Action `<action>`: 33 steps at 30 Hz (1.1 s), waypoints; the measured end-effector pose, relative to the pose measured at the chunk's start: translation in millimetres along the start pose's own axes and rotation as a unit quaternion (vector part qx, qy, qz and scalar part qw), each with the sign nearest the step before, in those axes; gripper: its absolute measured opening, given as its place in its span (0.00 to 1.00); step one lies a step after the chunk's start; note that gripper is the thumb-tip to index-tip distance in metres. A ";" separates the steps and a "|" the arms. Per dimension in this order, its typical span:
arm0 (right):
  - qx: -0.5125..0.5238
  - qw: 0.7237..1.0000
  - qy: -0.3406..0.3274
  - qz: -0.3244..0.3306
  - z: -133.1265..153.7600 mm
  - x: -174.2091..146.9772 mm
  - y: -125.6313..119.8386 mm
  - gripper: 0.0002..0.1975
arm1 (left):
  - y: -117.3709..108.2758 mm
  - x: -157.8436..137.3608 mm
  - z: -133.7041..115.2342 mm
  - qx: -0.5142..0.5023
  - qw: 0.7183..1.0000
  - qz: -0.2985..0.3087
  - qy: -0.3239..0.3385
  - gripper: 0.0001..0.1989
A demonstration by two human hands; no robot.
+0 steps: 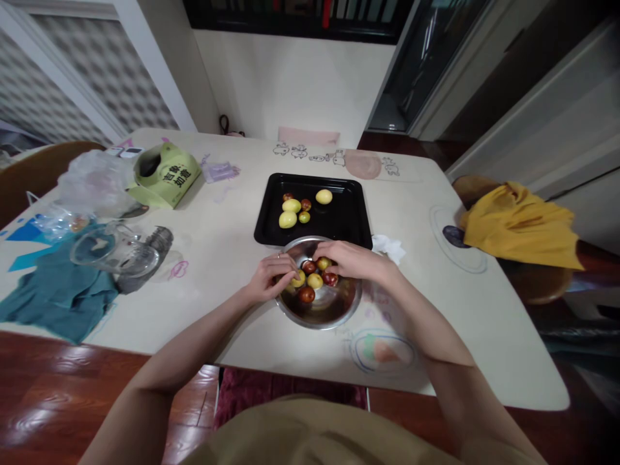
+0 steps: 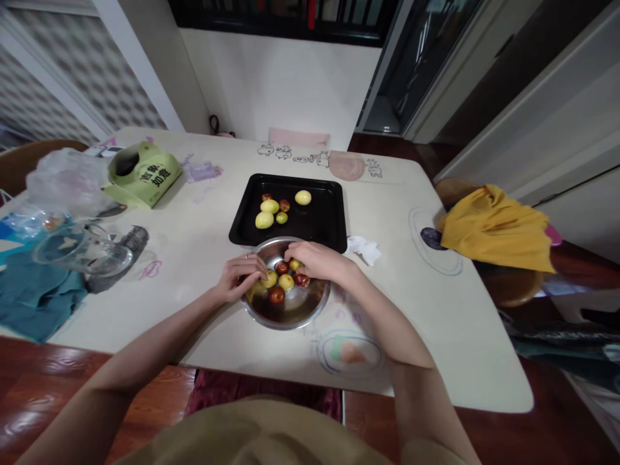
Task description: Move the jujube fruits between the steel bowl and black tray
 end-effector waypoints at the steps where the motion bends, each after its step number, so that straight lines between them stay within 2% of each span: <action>1: 0.000 1.000 0.003 0.005 -1.4 0.1 1.3 0.16 | -0.1 0.1 0.1 0.000 1.000 0.000 0.001 0.16; 10: -0.003 1.000 0.024 0.019 -11.9 0.9 10.6 0.17 | -0.2 0.4 -1.1 0.006 1.000 -0.005 0.003 0.15; 14: 0.005 1.000 0.005 0.003 -12.0 -0.2 2.7 0.13 | -0.3 0.7 -1.2 0.011 1.000 -0.003 0.003 0.15; 17: 0.001 0.996 -0.033 -0.080 -14.9 -0.2 -11.1 0.07 | -0.3 0.4 -0.8 0.017 1.000 -0.005 0.006 0.15; 21: -0.045 0.970 -0.048 -0.235 -37.3 2.7 -23.7 0.11 | 0.4 -0.5 -0.2 0.014 1.000 -0.004 0.008 0.14; 23: -0.064 0.958 -0.058 -0.273 -53.7 7.8 -22.6 0.14 | 0.8 -0.9 0.8 0.013 1.000 -0.004 0.004 0.14; 27: -0.074 0.955 -0.077 -0.276 -84.6 23.4 -13.4 0.21 | 2.2 -1.6 3.3 0.011 1.000 -0.001 -0.001 0.16; 33: -0.068 0.970 -0.076 -0.220 -107.7 32.4 -0.9 0.30 | 1.9 -1.2 1.0 0.008 1.000 -0.004 0.003 0.15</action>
Point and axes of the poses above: each hand's wrist, its own x-axis towards the middle knuckle, its own y-axis out of the palm, z = x × y, the point moved 4 cm from there along x, towards the middle knuckle, and after that the axes turned 13 degrees about -y, right-handed, at the moved point
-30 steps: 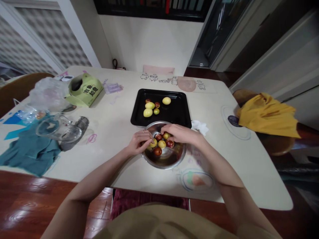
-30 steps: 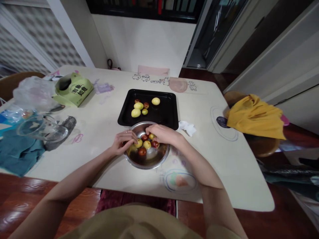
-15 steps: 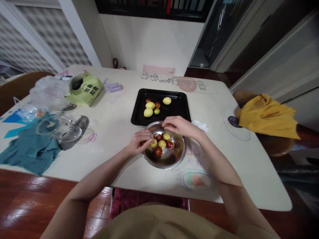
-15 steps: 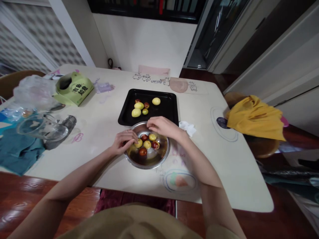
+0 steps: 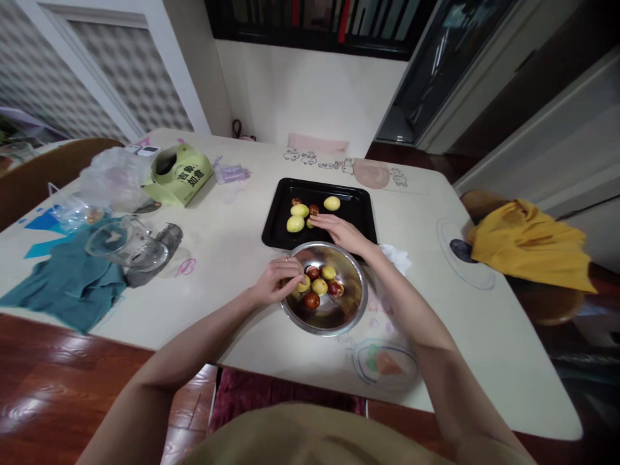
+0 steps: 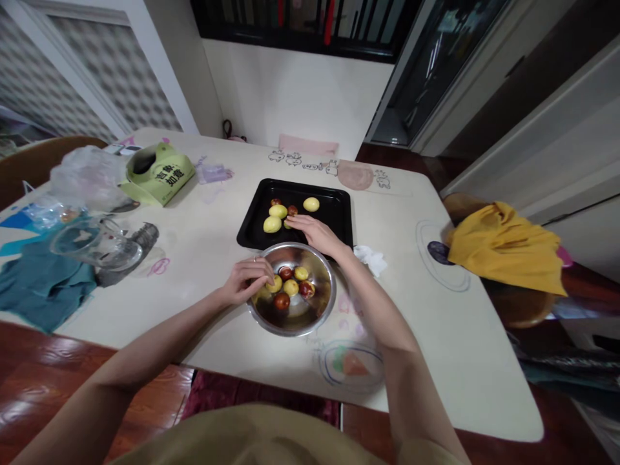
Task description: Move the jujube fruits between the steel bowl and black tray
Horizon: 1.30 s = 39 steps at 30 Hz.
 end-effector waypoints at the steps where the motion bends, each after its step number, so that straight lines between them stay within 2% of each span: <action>1: -0.006 1.000 0.006 0.002 -0.9 -1.6 -1.0 0.30 | -0.1 0.2 -0.7 0.002 1.000 0.002 0.000 0.15; 7: -0.056 0.997 0.033 -0.030 0.1 -7.9 -16.2 0.27 | -0.4 0.3 -1.3 0.004 1.000 0.006 0.002 0.15; 9: -0.042 0.998 0.031 -0.019 -0.6 -8.9 -14.8 0.27 | -0.2 0.2 -0.9 0.005 1.000 0.006 0.002 0.15; 14: 0.004 0.999 0.048 0.017 -4.6 -11.9 -7.0 0.18 | -0.8 0.1 -1.4 0.010 1.000 0.003 0.005 0.15; 19: -0.024 0.997 0.064 0.033 -4.2 -15.1 -9.2 0.15 | -1.2 0.4 -2.1 0.010 1.000 0.006 0.008 0.14; 22: -0.038 0.997 0.060 0.025 2.7 -19.7 -18.6 0.16 | -1.0 0.5 -1.9 0.011 1.000 0.006 0.008 0.15; 24: -0.042 0.998 0.047 -0.001 16.1 -23.1 -31.2 0.16 | -1.0 0.3 -1.6 0.007 1.000 0.006 0.008 0.15; 27: -0.022 0.999 0.029 -0.033 52.6 -26.5 -53.1 0.15 | -0.9 0.1 -0.5 0.003 1.000 0.007 0.003 0.16; 30: 0.045 0.999 0.008 0.001 100.6 -28.4 -62.4 0.12 | -0.9 -0.2 0.6 0.001 1.000 0.013 -0.004 0.17; 34: 0.127 0.985 -0.023 0.116 150.1 -37.5 -46.4 0.09 | -1.2 -0.6 0.9 0.006 1.000 0.016 -0.012 0.17; 37: 0.121 0.975 -0.024 0.184 161.0 -47.1 -27.4 0.08 | -1.2 -0.9 1.1 0.009 1.000 0.017 -0.019 0.17; 39: 0.108 0.973 -0.023 0.202 160.1 -50.9 -18.1 0.09 | -1.3 -1.1 0.8 0.009 1.000 0.016 -0.014 0.17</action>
Point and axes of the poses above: each hand's wrist, its own x-axis towards the middle knuckle, its own y-axis out of the palm, z = x × y, the point moved 4 cm from there along x, towards the middle knuckle, and after that the axes turned 13 degrees about -y, right-handed, at the moved point
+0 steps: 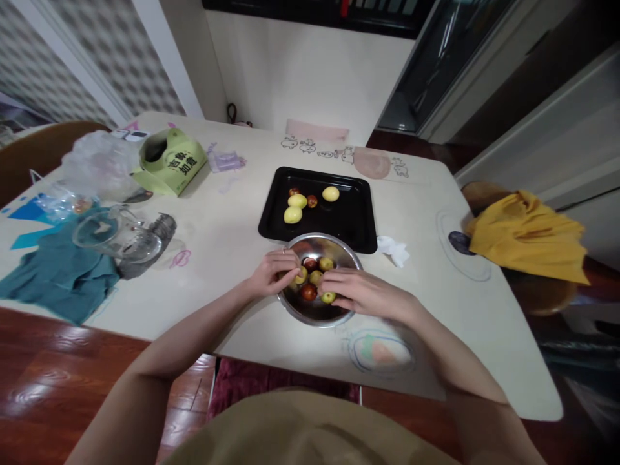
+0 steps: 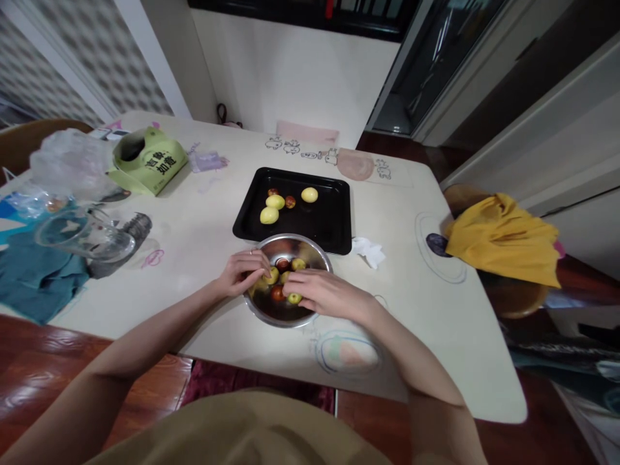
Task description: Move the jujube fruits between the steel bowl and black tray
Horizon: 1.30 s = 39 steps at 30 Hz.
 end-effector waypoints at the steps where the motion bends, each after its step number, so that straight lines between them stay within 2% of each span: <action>1: -0.004 1.000 0.003 0.004 -2.2 0.3 3.2 0.11 | 0.0 -0.1 -0.1 0.000 1.000 -0.001 0.003 0.16; 4: -0.011 1.000 0.010 0.017 -7.5 2.2 9.9 0.15 | 0.1 0.1 0.1 0.001 1.000 -0.001 0.002 0.16; 9: -0.022 0.999 0.017 0.026 -8.4 4.6 17.0 0.14 | 0.1 0.4 -1.2 0.001 1.000 -0.003 0.006 0.16; 14: 0.029 1.000 0.012 0.000 -13.4 2.6 1.4 0.11 | 0.5 0.5 0.3 0.002 1.000 -0.002 0.002 0.17; 17: 0.053 0.995 0.008 -0.084 -27.1 -3.7 -18.9 0.04 | -0.8 1.2 -0.3 -0.003 1.000 -0.005 0.008 0.17; 19: 0.030 0.982 0.019 -0.185 -41.2 -13.0 -28.2 0.07 | -3.5 2.0 -2.0 -0.004 1.000 -0.017 0.007 0.16; 23: -0.049 0.916 0.031 -0.397 -70.8 -42.9 -18.8 0.10 | -16.3 4.5 -2.3 0.001 0.996 -0.086 -0.032 0.15; 25: -0.083 0.889 0.041 -0.448 -83.5 -55.6 -4.6 0.13 | -26.2 8.4 2.2 0.026 0.987 -0.142 -0.069 0.14; 28: -0.110 0.880 0.053 -0.459 -95.1 -63.5 11.5 0.16 | -39.9 24.8 13.4 0.096 0.973 -0.188 -0.097 0.11; 30: -0.116 0.886 0.053 -0.446 -97.4 -62.5 15.2 0.16 | -43.3 46.4 23.6 0.155 0.969 -0.167 -0.098 0.09; 33: -0.125 0.895 0.046 -0.426 -96.7 -58.0 14.5 0.17 | -38.4 89.0 44.9 0.263 0.951 -0.099 -0.128 0.11; 37: -0.146 0.889 0.040 -0.432 -95.1 -55.7 11.8 0.17 | -20.1 139.4 75.3 0.404 0.888 0.017 -0.217 0.15; 39: -0.155 0.888 0.033 -0.432 -94.2 -55.1 11.2 0.18 | -12.1 154.4 83.4 0.429 0.872 0.048 -0.232 0.14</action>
Point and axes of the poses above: each hand's wrist, its own x-axis towards the middle knuckle, its own y-axis out of the palm, z = x × y, the point moved 4 cm from there along x, towards the middle knuckle, and after that the axes turned 13 degrees about -y, right-handed, at the moved point
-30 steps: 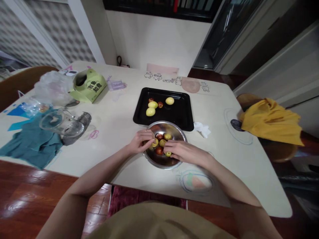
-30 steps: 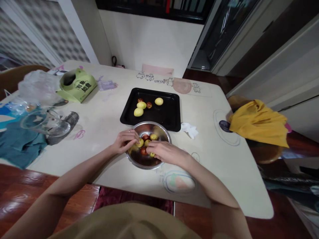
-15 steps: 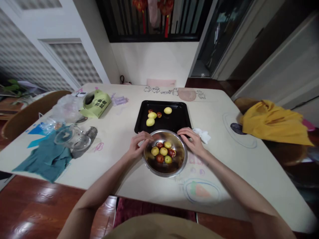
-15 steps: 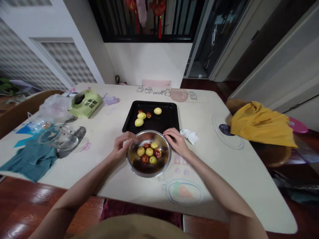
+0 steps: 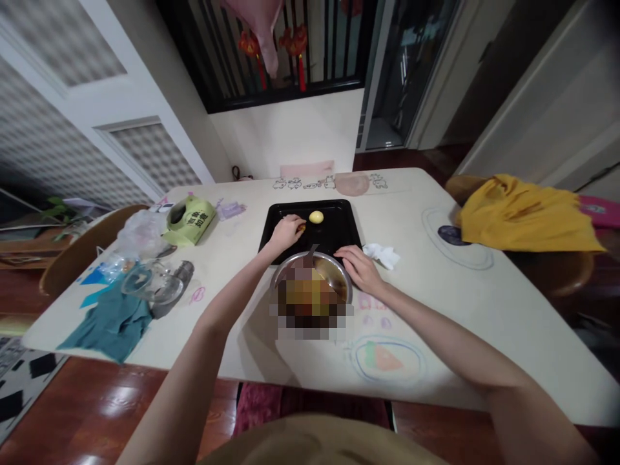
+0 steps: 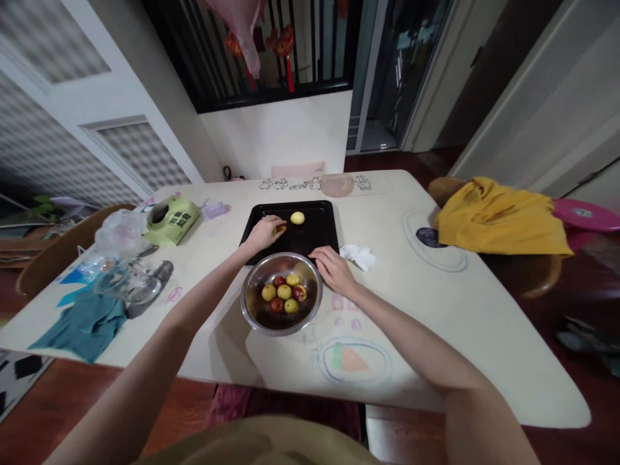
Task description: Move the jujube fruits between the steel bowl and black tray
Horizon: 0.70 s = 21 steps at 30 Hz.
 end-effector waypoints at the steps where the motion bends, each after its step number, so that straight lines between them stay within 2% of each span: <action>1: -0.001 1.000 -0.006 0.000 0.4 0.5 -0.1 0.18 | 2.1 5.1 -2.6 0.009 1.000 0.007 -0.001 0.14; 8: 0.000 1.000 -0.005 0.003 -1.4 2.8 0.0 0.19 | -1.7 11.5 -9.5 0.042 0.999 0.022 -0.005 0.16; 12: -0.002 1.000 -0.004 -0.021 -4.4 1.9 0.0 0.20 | -22.7 -11.1 -12.2 0.000 1.000 -0.010 0.011 0.17; 14: 0.000 1.000 -0.006 -0.028 -5.6 1.3 0.9 0.20 | -40.9 -40.8 -14.0 -0.086 0.993 -0.063 0.043 0.15; 16: 0.001 0.999 -0.011 -0.033 -6.6 0.7 1.9 0.20 | -57.6 -82.6 -16.9 -0.161 0.980 -0.086 0.079 0.14; 18: 0.001 0.999 -0.018 -0.037 -7.4 0.2 2.7 0.19 | -68.4 -128.5 -21.0 -0.206 0.972 -0.068 0.091 0.13; 21: -0.004 0.999 -0.029 -0.038 -8.3 -0.6 3.5 0.19 | -70.4 -186.8 -29.7 -0.217 0.973 -0.004 0.081 0.14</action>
Point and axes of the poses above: each hand's wrist, its own x-axis towards the middle knuckle, its own y-axis out of the palm, z = x × y, the point moved 4 cm from there along x, towards the middle knuckle, and after that the axes turned 13 degrees about -y, right-handed, at the moved point
